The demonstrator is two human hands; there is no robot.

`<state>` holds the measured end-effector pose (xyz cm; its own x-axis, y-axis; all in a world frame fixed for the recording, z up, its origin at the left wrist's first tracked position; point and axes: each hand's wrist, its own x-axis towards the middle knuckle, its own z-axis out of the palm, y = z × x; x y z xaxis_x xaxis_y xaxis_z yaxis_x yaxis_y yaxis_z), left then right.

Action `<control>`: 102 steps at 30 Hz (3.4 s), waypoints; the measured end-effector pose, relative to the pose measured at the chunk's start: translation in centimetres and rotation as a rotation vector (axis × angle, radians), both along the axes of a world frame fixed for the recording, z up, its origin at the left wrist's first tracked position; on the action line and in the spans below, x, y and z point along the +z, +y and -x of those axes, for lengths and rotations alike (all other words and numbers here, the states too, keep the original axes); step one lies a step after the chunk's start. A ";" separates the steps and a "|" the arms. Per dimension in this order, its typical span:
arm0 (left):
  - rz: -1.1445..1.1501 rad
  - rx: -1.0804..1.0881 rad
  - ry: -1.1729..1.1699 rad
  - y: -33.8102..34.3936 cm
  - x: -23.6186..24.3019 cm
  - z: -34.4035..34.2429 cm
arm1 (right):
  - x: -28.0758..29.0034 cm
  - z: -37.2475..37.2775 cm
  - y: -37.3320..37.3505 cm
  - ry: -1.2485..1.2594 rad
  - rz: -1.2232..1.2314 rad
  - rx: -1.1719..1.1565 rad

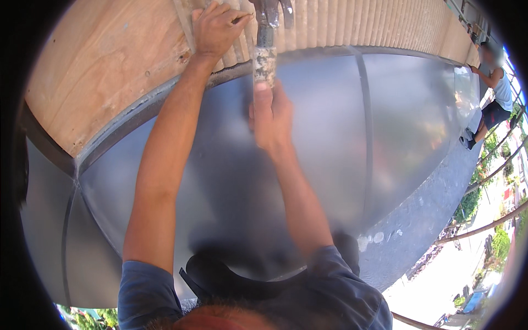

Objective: The person hammers nails into a corrugated roof sheet to secure it to the roof structure. After fastening, the person uses a tape measure to check the alignment and spacing of the installed sheet.

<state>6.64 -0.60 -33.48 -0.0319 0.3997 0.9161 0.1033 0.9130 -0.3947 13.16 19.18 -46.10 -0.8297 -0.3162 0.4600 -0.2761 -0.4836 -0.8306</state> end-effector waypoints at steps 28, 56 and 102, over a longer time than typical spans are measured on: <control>-0.021 0.038 -0.045 -0.2 -0.3 -0.3 | 0.5 0.7 0.7 0.007 -0.067 -0.028; 0.092 0.278 -0.162 -3.4 2.6 -5.0 | -1.5 -3.6 6.2 -0.126 -0.019 -0.027; -0.472 0.385 -0.877 -17.5 31.9 -24.6 | 15.5 -8.8 -18.9 -0.901 0.477 -0.496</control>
